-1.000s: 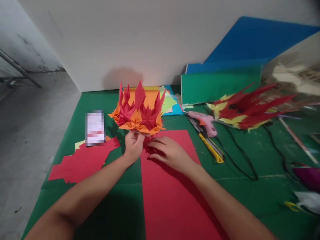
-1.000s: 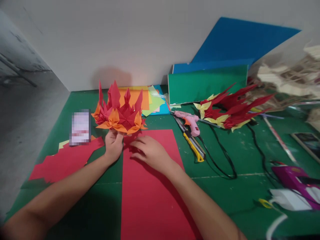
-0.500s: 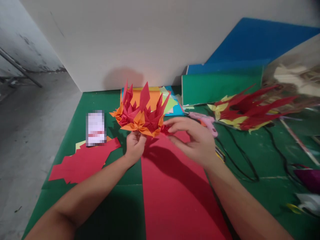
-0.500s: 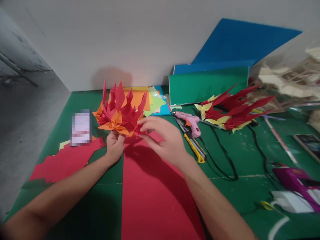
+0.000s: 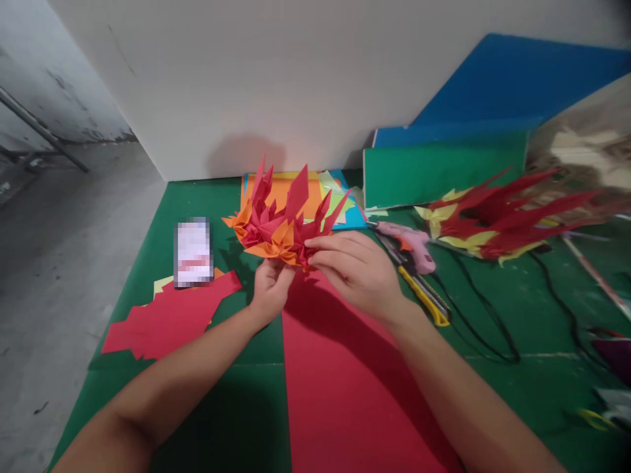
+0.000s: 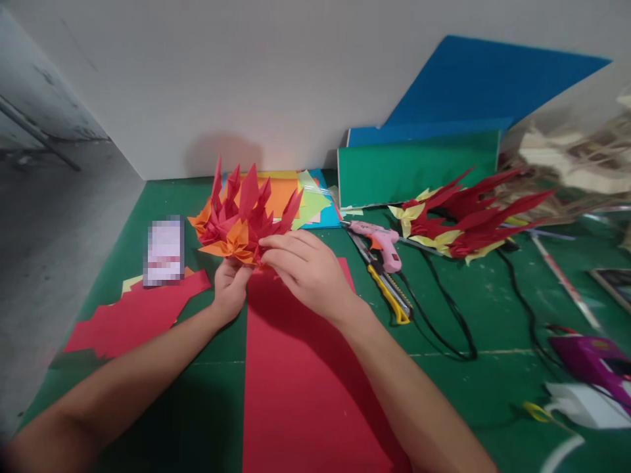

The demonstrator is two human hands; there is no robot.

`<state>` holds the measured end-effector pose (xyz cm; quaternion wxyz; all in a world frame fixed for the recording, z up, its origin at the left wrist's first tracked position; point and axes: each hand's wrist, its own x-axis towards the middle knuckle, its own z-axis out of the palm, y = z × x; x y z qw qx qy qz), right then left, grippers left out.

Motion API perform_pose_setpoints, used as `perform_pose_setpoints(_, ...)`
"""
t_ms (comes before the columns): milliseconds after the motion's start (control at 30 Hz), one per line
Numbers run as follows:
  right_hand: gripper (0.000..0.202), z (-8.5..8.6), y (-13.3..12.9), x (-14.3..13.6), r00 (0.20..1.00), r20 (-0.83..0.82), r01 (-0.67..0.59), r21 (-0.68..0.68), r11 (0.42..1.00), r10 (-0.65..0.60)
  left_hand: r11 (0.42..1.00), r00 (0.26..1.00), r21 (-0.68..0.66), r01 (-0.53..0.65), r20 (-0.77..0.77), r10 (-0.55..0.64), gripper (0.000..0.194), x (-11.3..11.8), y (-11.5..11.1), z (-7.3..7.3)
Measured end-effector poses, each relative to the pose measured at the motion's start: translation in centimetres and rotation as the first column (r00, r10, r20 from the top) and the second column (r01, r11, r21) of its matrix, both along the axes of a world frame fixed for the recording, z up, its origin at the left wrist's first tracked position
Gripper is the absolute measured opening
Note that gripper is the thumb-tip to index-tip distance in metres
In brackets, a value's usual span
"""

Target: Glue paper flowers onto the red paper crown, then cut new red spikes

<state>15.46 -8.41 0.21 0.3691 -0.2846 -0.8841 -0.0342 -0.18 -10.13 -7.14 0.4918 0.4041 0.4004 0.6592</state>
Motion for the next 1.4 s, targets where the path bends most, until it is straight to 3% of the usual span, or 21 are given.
perform_pose_setpoints(200,0.02,0.2,-0.2,-0.1,0.999,0.029,-0.024,0.026,0.999,0.023,0.992,0.989,0.044,0.117,0.082,-0.121,0.046,-0.2,-0.2,0.4)
perform_pose_setpoints(333,0.015,0.2,-0.4,-0.3,0.998,0.028,-0.054,0.038,0.998,0.053,0.999,0.997,0.014,0.042,0.059,-0.043,0.044,0.0,0.0,1.2)
perform_pose_setpoints(833,0.009,-0.2,-0.9,-0.8,0.994,-0.09,0.064,-0.034,0.997,-0.066,1.0,0.999,-0.018,0.016,0.03,-0.015,0.034,0.3,0.1,1.6)
perform_pose_setpoints(1200,0.014,-0.5,-0.8,-0.8,0.998,-0.066,0.019,-0.016,1.0,-0.02,1.0,1.0,-0.025,-0.011,-0.014,0.011,0.023,0.4,0.1,1.5)
perform_pose_setpoints(1400,0.018,-0.1,-0.9,-0.7,0.999,0.001,-0.037,0.078,0.996,0.037,0.998,0.999,-0.05,-0.026,-0.034,0.024,0.022,0.6,0.1,1.2)
